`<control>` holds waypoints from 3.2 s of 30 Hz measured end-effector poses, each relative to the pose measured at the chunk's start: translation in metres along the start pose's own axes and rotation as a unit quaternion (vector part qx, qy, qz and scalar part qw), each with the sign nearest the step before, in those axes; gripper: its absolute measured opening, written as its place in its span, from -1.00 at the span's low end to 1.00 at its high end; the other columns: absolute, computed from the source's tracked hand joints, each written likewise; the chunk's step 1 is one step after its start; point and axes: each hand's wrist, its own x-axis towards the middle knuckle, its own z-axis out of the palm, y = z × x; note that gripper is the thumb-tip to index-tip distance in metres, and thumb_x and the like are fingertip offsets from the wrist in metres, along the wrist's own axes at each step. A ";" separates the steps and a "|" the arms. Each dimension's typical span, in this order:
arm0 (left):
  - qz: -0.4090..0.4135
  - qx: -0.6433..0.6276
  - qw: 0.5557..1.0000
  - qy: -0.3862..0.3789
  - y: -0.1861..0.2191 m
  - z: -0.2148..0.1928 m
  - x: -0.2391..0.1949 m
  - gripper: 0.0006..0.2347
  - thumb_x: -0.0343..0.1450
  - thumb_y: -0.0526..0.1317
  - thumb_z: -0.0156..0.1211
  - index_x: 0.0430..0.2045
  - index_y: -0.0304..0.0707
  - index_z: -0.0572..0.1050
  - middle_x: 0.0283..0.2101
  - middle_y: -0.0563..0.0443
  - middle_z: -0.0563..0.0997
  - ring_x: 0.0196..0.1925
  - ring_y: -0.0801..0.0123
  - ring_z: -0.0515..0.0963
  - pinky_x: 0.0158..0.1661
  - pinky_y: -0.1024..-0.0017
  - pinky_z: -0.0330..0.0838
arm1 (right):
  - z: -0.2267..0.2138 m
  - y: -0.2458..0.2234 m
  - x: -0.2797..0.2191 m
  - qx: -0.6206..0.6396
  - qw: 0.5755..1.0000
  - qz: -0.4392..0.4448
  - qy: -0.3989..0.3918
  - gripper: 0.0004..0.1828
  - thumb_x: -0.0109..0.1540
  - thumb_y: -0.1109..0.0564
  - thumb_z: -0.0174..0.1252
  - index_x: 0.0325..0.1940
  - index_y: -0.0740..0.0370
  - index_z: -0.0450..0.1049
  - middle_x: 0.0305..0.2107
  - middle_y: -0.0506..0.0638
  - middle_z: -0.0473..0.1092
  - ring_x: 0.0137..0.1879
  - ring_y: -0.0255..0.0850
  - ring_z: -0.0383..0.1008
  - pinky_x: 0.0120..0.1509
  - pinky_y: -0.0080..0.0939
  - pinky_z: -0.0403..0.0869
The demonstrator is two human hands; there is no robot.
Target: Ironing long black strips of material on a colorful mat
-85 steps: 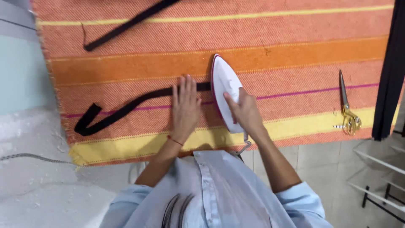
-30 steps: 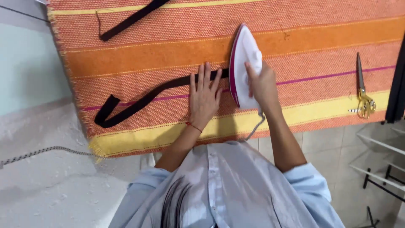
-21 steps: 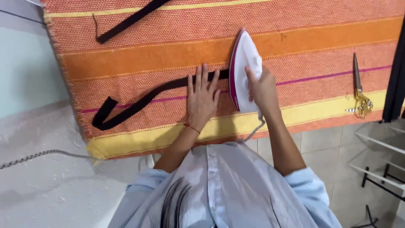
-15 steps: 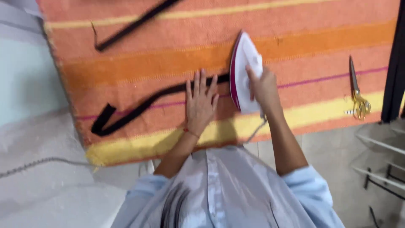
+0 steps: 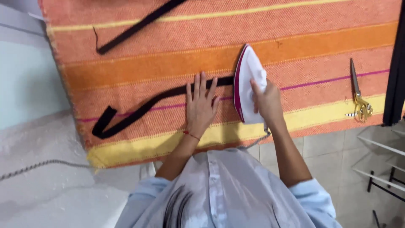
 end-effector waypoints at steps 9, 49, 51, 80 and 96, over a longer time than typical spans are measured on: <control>0.009 -0.071 0.995 0.072 -0.010 0.021 0.003 -0.46 0.59 0.00 -0.24 0.51 -0.13 -0.03 0.58 -0.24 -0.09 0.63 0.03 -0.13 0.51 -0.04 -0.30 | -0.039 0.035 0.001 0.042 0.997 0.019 0.059 -0.59 0.46 -0.05 0.07 -0.21 0.40 0.30 -0.74 0.10 0.27 -0.78 -0.16 0.33 -0.76 -0.23 0.30; -0.049 0.052 0.997 0.035 -0.043 -0.028 -0.028 -0.36 0.36 -0.12 -0.03 0.40 -0.41 0.13 0.54 -0.30 0.06 0.62 0.04 -0.07 0.52 0.03 -0.28 | 0.082 -0.070 -0.020 -0.120 0.992 -0.035 0.023 -0.37 0.29 -0.22 0.17 -0.10 0.54 0.46 -0.28 0.57 0.45 -0.02 0.43 0.54 -0.02 0.28 0.54; -0.052 0.013 0.998 0.027 -0.042 -0.032 -0.032 -0.36 0.38 -0.14 -0.02 0.41 -0.44 0.10 0.55 -0.32 0.02 0.61 0.02 -0.08 0.52 0.03 -0.28 | 0.080 -0.090 -0.014 -0.142 0.989 -0.031 0.031 -0.36 0.31 -0.24 0.12 -0.10 0.53 0.49 -0.30 0.55 0.48 -0.02 0.39 0.56 0.01 0.29 0.53; -0.040 0.017 0.998 0.049 -0.043 -0.026 -0.034 -0.35 0.40 -0.15 -0.06 0.44 -0.47 0.06 0.55 -0.35 0.01 0.61 -0.06 -0.07 0.50 -0.02 -0.22 | 0.036 -0.035 -0.011 -0.027 1.000 0.016 0.004 -0.55 0.39 -0.09 0.09 -0.20 0.44 0.36 -0.72 0.20 0.38 -0.75 -0.10 0.43 -0.72 -0.19 0.41; -0.038 0.013 0.998 0.054 -0.046 -0.018 -0.025 -0.36 0.41 -0.17 -0.07 0.44 -0.46 0.06 0.54 -0.34 0.01 0.60 -0.06 -0.05 0.50 -0.03 -0.22 | 0.020 -0.013 0.026 0.018 0.999 -0.003 0.033 -0.59 0.43 -0.06 0.08 -0.27 0.35 0.34 -0.81 0.13 0.31 -0.79 -0.13 0.37 -0.73 -0.18 0.36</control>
